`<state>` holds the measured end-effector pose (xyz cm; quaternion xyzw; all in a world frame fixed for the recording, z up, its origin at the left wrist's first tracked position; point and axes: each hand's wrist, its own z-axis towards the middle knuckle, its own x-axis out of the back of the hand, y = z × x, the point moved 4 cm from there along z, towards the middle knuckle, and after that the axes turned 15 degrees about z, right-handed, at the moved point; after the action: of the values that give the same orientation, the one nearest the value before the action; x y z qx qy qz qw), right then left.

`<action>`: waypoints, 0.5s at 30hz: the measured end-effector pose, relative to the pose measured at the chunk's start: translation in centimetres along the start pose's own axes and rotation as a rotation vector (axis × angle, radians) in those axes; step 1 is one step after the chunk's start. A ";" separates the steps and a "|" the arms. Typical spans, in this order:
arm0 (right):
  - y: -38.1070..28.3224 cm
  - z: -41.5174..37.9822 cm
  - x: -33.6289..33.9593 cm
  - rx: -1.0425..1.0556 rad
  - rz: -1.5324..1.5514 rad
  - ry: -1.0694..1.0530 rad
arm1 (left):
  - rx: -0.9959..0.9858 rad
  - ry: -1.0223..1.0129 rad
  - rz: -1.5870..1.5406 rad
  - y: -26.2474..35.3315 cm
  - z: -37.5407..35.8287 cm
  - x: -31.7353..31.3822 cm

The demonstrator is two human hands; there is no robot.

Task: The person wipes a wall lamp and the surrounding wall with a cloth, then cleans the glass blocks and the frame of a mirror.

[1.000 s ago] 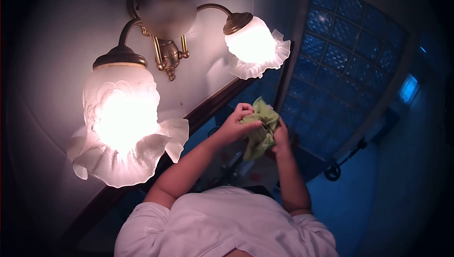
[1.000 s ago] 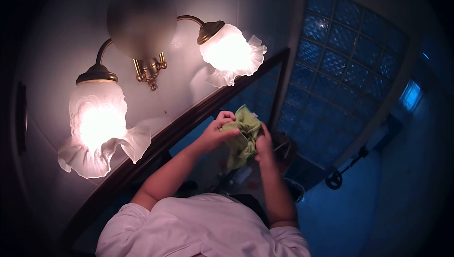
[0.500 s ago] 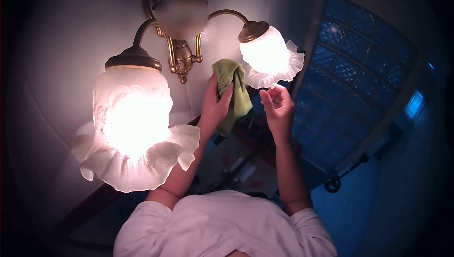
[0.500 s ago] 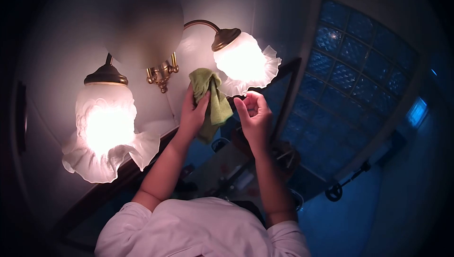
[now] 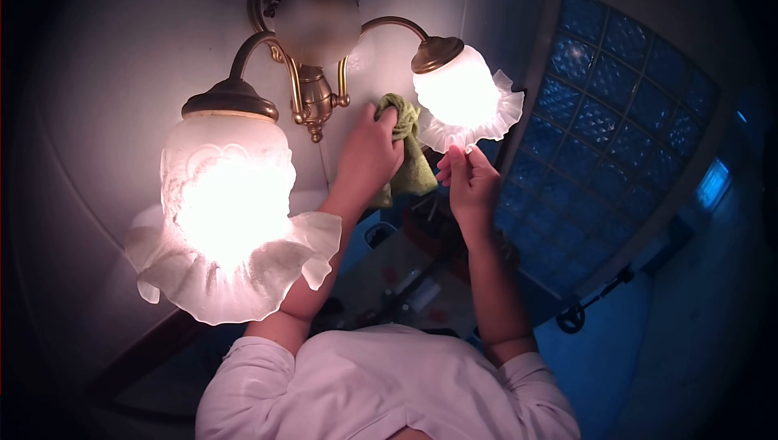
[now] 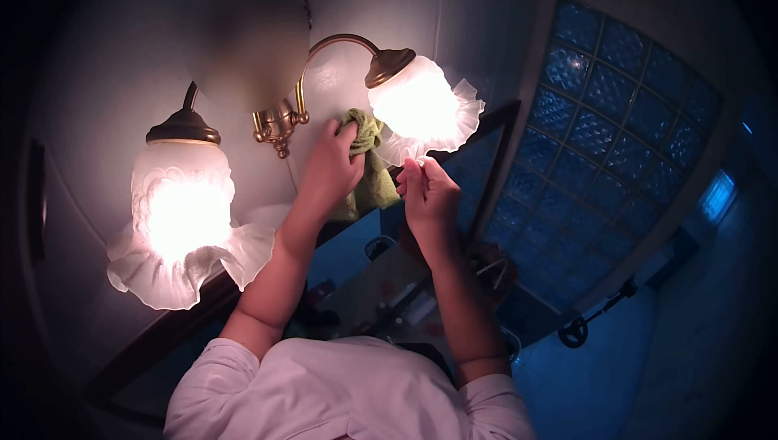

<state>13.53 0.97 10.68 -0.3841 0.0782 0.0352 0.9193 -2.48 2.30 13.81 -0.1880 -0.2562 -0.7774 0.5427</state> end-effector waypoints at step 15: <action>-0.8 -0.5 0.1 -0.012 -0.076 -0.039 | -0.041 -0.016 -0.008 0.5 -0.4 0.3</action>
<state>13.69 0.04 10.87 -0.3915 0.0454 0.0082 0.9190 -2.15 1.66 13.76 -0.2044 -0.2453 -0.7832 0.5336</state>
